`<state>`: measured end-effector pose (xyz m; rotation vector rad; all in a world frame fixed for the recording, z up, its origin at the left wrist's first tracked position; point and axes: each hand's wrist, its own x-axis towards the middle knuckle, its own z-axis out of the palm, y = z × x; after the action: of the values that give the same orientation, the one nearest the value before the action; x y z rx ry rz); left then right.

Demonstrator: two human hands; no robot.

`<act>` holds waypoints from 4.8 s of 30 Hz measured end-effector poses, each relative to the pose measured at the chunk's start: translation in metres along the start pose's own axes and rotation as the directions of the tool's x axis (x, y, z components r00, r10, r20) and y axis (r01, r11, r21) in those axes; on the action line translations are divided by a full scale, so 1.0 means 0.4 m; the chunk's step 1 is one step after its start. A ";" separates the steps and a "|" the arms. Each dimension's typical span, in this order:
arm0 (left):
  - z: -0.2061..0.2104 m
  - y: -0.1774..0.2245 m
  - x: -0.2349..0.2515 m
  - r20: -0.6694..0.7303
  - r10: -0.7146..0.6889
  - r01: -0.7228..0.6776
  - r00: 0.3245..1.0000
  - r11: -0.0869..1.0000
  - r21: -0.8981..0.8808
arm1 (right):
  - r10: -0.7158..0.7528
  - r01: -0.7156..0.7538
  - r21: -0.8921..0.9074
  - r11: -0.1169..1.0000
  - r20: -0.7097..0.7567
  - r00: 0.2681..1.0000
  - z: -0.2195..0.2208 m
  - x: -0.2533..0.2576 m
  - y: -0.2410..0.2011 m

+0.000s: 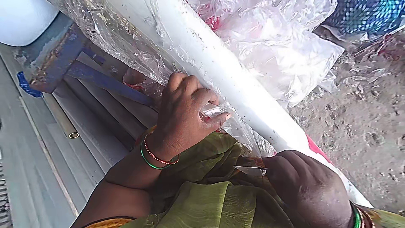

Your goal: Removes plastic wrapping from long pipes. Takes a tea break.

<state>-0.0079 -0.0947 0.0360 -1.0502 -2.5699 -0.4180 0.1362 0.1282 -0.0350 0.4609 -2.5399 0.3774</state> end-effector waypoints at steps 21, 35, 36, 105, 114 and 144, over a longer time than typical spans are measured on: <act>0.027 -0.049 0.001 -0.068 0.090 -0.103 0.994 0.967 -0.231 | 0.257 -0.307 0.169 0.937 0.263 0.930 -0.109 -0.021 0.085; 0.027 -0.062 0.009 -0.054 0.138 -0.148 0.989 0.942 -0.300 | 0.300 -0.351 0.272 0.896 0.212 0.930 -0.095 -0.004 0.079; 0.026 -0.063 0.008 -0.052 0.138 -0.147 0.989 0.942 -0.300 | 0.300 -0.350 0.266 0.898 0.211 0.930 -0.095 -0.002 0.078; 0.046 0.076 -0.061 0.067 0.215 -0.219 0.974 0.973 0.076 | 0.526 -0.547 0.191 0.815 0.149 0.837 -0.091 -0.074 0.077; 0.072 0.070 -0.040 -0.052 0.270 -0.268 0.962 0.963 0.042 | 0.558 -0.605 0.266 0.750 0.235 0.796 -0.084 -0.081 0.069; 0.062 -0.009 -0.030 -0.070 0.458 -0.455 0.886 0.832 -0.316 | 0.354 -0.379 0.063 0.923 0.247 0.902 -0.130 -0.094 0.058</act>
<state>-0.0071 -0.0947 0.0081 -1.7329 -2.1870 -0.7189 0.1805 0.1767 -0.0167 0.0580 -2.8468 0.6377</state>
